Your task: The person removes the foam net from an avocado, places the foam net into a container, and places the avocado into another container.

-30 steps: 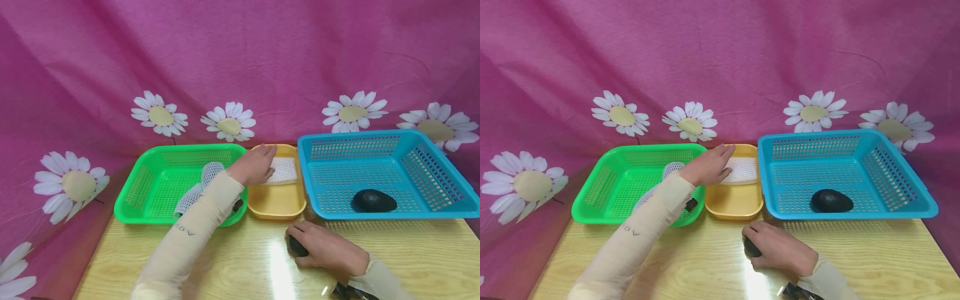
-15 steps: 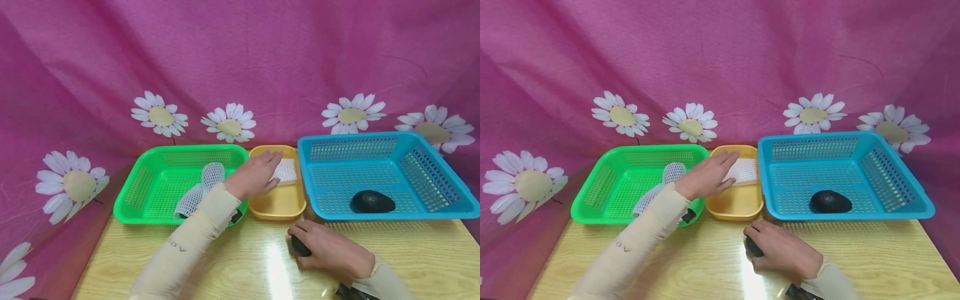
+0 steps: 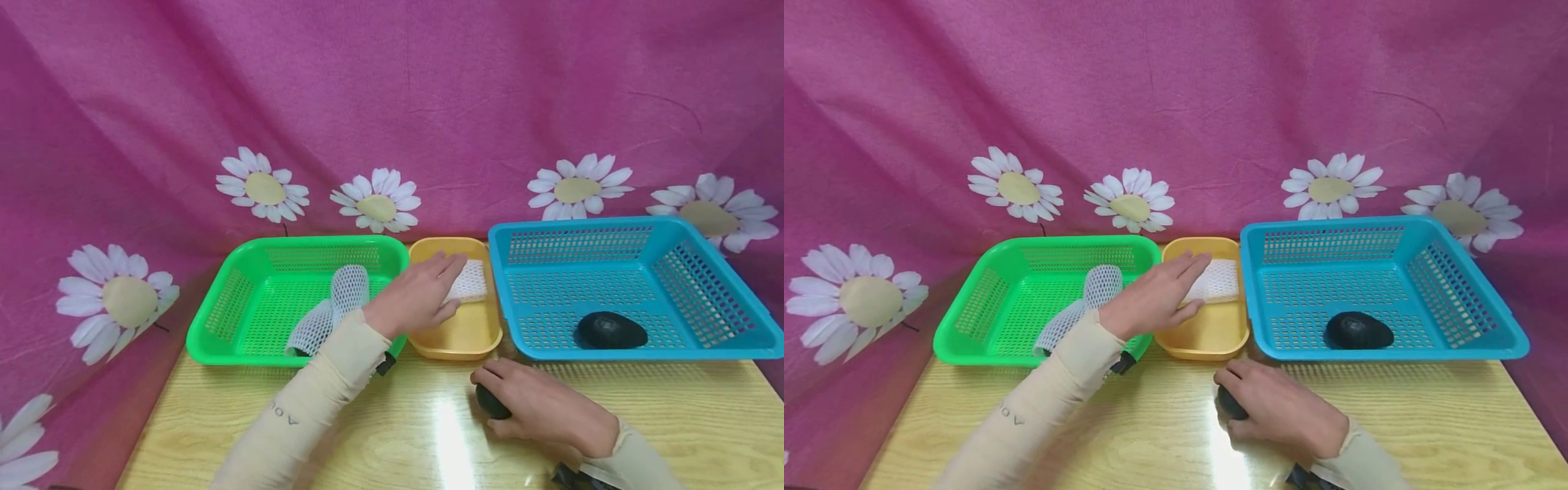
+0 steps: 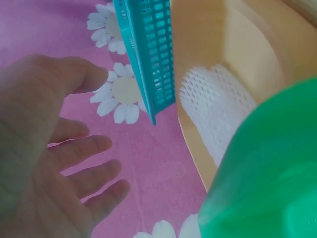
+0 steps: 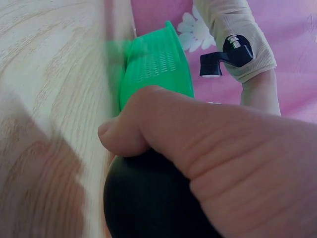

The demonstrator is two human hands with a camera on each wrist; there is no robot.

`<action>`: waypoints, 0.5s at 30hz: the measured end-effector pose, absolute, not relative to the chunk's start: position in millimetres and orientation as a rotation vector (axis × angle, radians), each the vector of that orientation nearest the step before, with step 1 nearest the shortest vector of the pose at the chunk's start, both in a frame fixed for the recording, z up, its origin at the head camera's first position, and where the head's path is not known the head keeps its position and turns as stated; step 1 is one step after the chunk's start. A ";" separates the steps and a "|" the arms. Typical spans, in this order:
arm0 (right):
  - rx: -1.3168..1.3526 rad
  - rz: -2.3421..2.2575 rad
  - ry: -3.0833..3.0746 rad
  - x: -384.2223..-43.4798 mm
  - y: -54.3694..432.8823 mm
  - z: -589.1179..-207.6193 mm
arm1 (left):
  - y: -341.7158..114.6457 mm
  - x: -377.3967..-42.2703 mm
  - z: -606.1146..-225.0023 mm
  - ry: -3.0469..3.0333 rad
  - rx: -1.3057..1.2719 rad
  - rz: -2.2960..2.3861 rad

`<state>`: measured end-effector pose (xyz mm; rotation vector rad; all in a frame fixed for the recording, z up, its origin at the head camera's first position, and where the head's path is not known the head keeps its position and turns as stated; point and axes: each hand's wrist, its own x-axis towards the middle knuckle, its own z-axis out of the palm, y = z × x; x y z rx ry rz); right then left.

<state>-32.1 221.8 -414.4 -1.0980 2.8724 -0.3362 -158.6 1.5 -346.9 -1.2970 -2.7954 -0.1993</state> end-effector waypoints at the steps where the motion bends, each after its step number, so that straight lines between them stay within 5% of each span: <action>1: -1.105 -0.336 2.875 -31.7 221.9 -413.0 | 1.7 -157.5 -346.9 -2.794 -1.300 -0.204; 15: -1.161 -0.302 2.901 -32.2 226.6 -397.4 | 5.0 -143.4 -349.0 -2.731 -1.368 -0.293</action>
